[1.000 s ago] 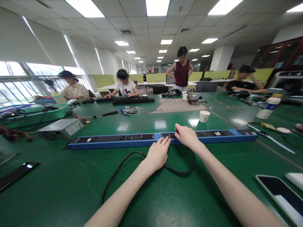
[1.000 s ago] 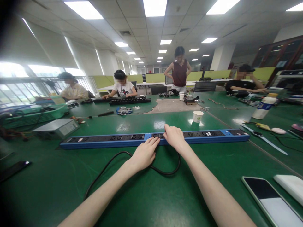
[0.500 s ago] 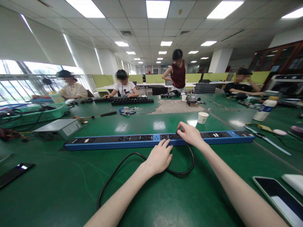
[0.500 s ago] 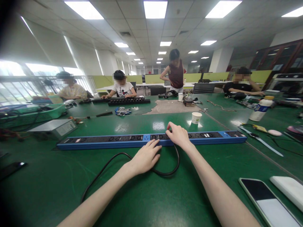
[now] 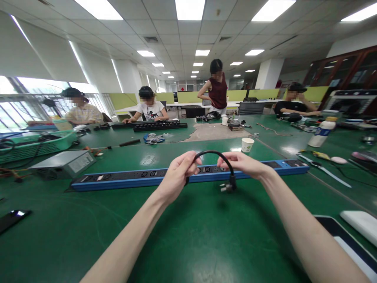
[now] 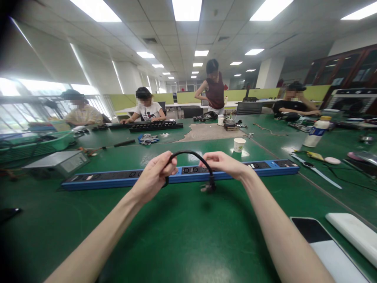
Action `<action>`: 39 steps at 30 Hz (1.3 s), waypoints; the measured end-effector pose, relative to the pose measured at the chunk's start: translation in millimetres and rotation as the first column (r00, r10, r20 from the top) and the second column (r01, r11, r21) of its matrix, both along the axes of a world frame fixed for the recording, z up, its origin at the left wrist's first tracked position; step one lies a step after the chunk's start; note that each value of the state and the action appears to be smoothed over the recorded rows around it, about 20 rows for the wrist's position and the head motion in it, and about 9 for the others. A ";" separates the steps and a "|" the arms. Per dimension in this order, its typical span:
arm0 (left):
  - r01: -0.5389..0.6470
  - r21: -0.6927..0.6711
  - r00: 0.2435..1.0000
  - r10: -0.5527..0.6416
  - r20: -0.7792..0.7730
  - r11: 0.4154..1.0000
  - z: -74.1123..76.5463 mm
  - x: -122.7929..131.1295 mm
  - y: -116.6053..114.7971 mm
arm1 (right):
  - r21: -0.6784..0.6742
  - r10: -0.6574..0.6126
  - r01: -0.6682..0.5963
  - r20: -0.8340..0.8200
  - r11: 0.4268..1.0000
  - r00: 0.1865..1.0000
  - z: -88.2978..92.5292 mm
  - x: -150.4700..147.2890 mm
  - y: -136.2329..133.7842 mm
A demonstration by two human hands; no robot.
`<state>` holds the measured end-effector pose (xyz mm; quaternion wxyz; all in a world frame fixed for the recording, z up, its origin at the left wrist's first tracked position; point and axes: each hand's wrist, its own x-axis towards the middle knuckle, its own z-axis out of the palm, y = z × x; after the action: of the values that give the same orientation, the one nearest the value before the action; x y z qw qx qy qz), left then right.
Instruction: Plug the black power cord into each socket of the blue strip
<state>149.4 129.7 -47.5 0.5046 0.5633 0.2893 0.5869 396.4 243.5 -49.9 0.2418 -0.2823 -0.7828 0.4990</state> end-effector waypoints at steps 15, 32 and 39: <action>-0.230 -0.107 0.952 0.246 0.181 0.967 -6.7 -15.4 23.6 | -0.115 0.253 -0.287 -0.245 0.951 0.936 -7.3 11.2 -2.4; -0.094 0.204 0.640 0.216 -0.738 0.974 -80.9 -17.2 35.7 | -0.191 -0.533 0.497 -0.318 0.846 0.784 -74.6 41.7 75.3; -0.059 0.302 0.443 0.296 -0.846 0.951 -81.6 -18.4 31.2 | -0.168 -0.609 0.585 -0.186 0.793 0.771 -94.8 42.6 82.2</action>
<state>130.9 160.9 -129.1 0.1484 0.8048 0.4967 0.2891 438.9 325.7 -144.7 0.4625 -0.4681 -0.5930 0.4640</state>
